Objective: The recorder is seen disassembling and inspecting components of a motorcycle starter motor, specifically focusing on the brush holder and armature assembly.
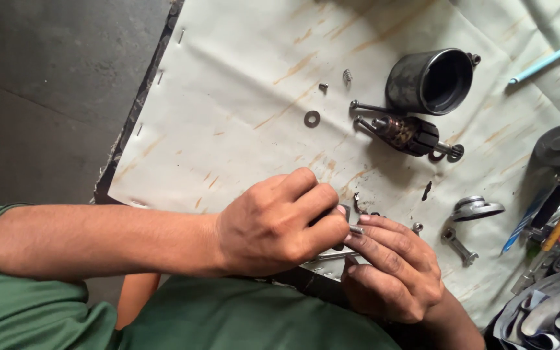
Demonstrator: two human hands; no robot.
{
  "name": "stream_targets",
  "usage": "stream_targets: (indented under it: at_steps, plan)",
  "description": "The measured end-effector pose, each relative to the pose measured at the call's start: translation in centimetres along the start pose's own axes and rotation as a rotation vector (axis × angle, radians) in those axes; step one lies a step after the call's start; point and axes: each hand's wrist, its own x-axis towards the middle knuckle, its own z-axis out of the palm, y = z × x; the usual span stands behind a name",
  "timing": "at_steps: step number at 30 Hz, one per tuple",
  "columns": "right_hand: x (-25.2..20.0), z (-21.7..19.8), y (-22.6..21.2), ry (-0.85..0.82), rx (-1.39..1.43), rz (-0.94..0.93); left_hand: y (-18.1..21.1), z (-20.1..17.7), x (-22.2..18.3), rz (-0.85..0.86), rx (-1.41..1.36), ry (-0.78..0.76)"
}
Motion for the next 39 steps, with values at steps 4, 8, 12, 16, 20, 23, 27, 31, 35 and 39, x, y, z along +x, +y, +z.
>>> stream_targets:
  at_steps: [4,8,12,16,20,23,27,31,35,39]
  plan:
    - [-0.3,0.6,-0.6,-0.056,-0.072,0.032,-0.2,0.1,-0.2,0.017,0.078,0.013]
    - [-0.8,1.4,-0.9,-0.019,-0.125,0.018,-0.1,0.0,-0.4,0.084,0.105,0.014]
    - [-0.6,0.8,-0.9,-0.022,-0.133,-0.02,-0.1,-0.8,0.4,0.116,0.122,0.022]
    - [-1.4,-0.6,-0.4,0.003,-0.062,-0.094,0.2,-1.2,0.8,0.141,0.069,0.022]
    - [-2.3,-1.2,0.1,0.082,-0.07,-0.141,0.4,-0.7,0.7,0.094,-0.036,0.072]
    - [-1.8,-1.6,0.4,0.048,-0.069,-0.152,0.3,-0.6,0.8,0.097,-0.038,0.07]
    - [-1.5,-1.7,1.0,-0.013,-0.004,-0.152,0.4,-0.8,1.1,0.149,0.024,0.053]
    - [-1.6,-1.5,1.6,0.004,0.034,-0.148,0.3,-0.7,1.2,0.158,0.07,0.051]
    - [-1.8,-1.3,2.0,-0.003,0.011,-0.2,0.1,-0.5,1.2,0.165,0.043,0.027]
    - [-2.0,-1.2,1.9,-0.017,0.021,-0.182,0.4,-1.0,2.5,0.134,0.006,0.012]
